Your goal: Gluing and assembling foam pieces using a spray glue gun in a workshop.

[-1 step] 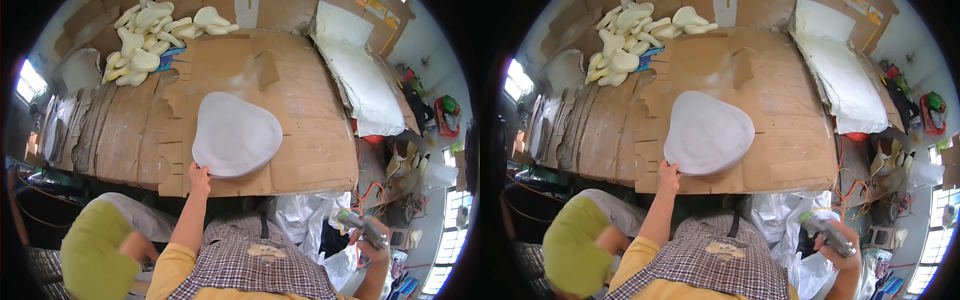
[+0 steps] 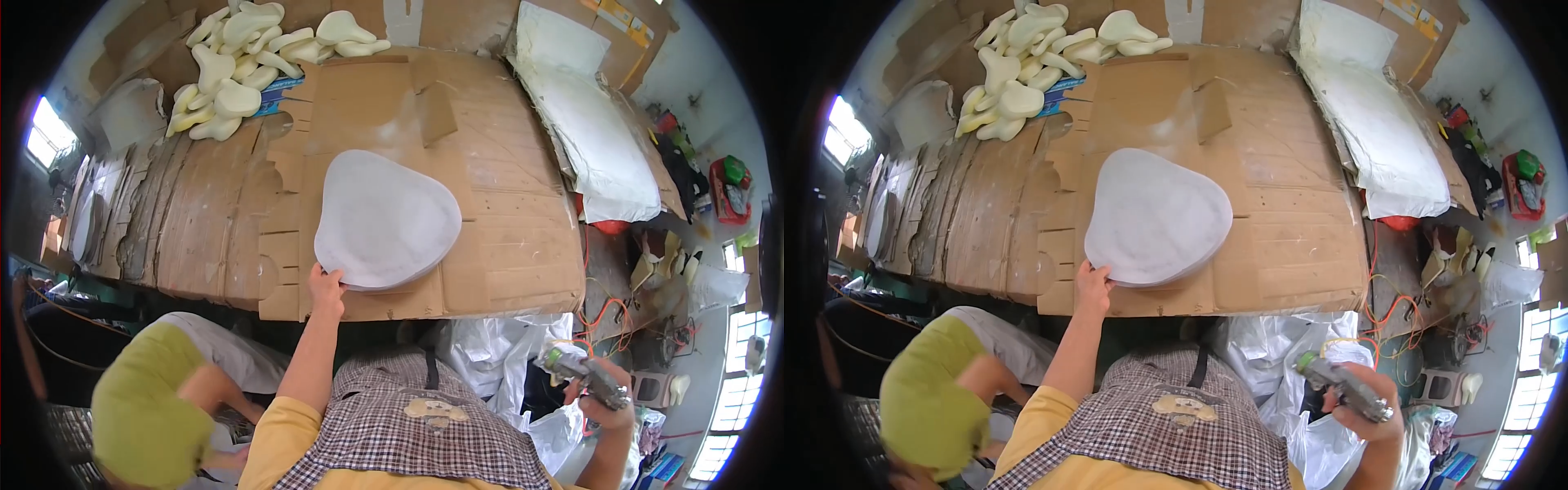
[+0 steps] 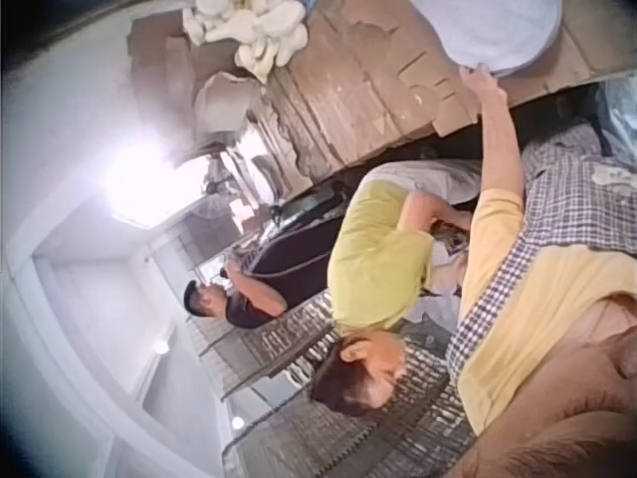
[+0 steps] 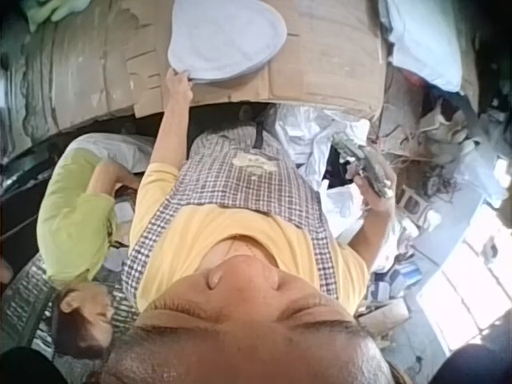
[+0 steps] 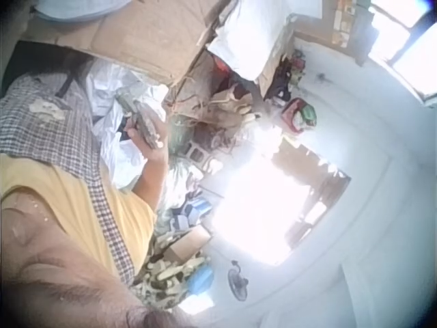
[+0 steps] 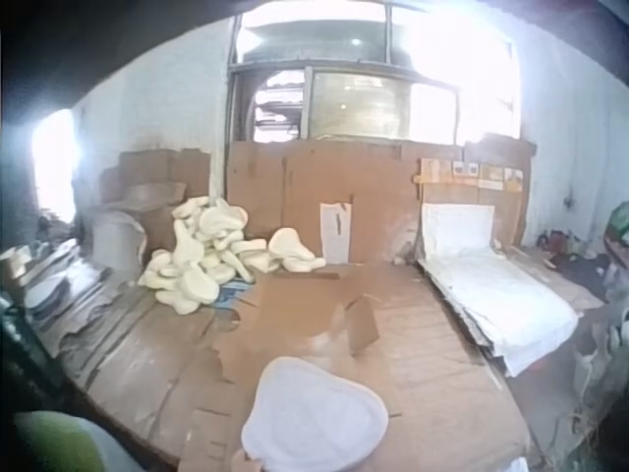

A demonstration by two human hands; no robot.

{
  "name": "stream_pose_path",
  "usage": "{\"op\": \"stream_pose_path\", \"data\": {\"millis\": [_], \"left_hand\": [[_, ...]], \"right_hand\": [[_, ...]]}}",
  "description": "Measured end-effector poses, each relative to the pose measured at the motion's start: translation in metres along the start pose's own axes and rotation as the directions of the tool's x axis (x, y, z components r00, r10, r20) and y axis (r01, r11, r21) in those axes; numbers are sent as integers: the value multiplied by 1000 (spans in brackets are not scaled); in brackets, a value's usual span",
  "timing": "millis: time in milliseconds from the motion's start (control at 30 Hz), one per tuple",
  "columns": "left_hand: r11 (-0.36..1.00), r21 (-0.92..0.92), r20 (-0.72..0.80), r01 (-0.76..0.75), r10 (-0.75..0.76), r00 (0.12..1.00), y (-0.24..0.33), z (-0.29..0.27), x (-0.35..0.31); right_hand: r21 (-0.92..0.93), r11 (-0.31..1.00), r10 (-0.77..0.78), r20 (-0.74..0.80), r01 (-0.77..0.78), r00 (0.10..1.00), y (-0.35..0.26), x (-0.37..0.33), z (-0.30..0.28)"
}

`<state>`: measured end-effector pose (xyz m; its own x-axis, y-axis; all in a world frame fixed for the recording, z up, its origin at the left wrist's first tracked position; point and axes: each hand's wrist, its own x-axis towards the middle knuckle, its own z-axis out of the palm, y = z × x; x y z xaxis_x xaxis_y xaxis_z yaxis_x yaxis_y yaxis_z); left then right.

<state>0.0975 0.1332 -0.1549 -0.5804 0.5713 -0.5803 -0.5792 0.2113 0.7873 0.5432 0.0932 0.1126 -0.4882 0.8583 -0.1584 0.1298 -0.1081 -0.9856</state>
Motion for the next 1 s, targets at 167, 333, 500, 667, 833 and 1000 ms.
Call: {"op": "stream_pose_path", "data": {"millis": [167, 333, 500, 667, 833, 1000], "left_hand": [[1000, -18, 24, -26, 26, 999, 2, 6, -5], [930, -328, 193, -163, 235, 953, 28, 9, -24], [814, -435, 116, -385, 475, 872, 101, -19, -71], [627, -581, 14, -519, 645, 764, 157, -70, -128], [565, -556, -96, -609, 684, 723, 161, -126, -136], [546, -561, -186, -622, 649, 738, 158, -177, -138]], "right_hand": [[45, 993, -104, -115, 109, 988, 9, 19, 20], [-62, 998, -11, -155, 2, 988, -3, 14, 4], [-134, 991, -35, -122, 18, 992, -18, 13, 1], [-39, 999, -20, 17, 20, 1000, -14, 21, 15], [-106, 991, -102, -193, 83, 976, -16, 25, 20], [-226, 974, -87, -249, 30, 965, -17, -4, 7]]}}
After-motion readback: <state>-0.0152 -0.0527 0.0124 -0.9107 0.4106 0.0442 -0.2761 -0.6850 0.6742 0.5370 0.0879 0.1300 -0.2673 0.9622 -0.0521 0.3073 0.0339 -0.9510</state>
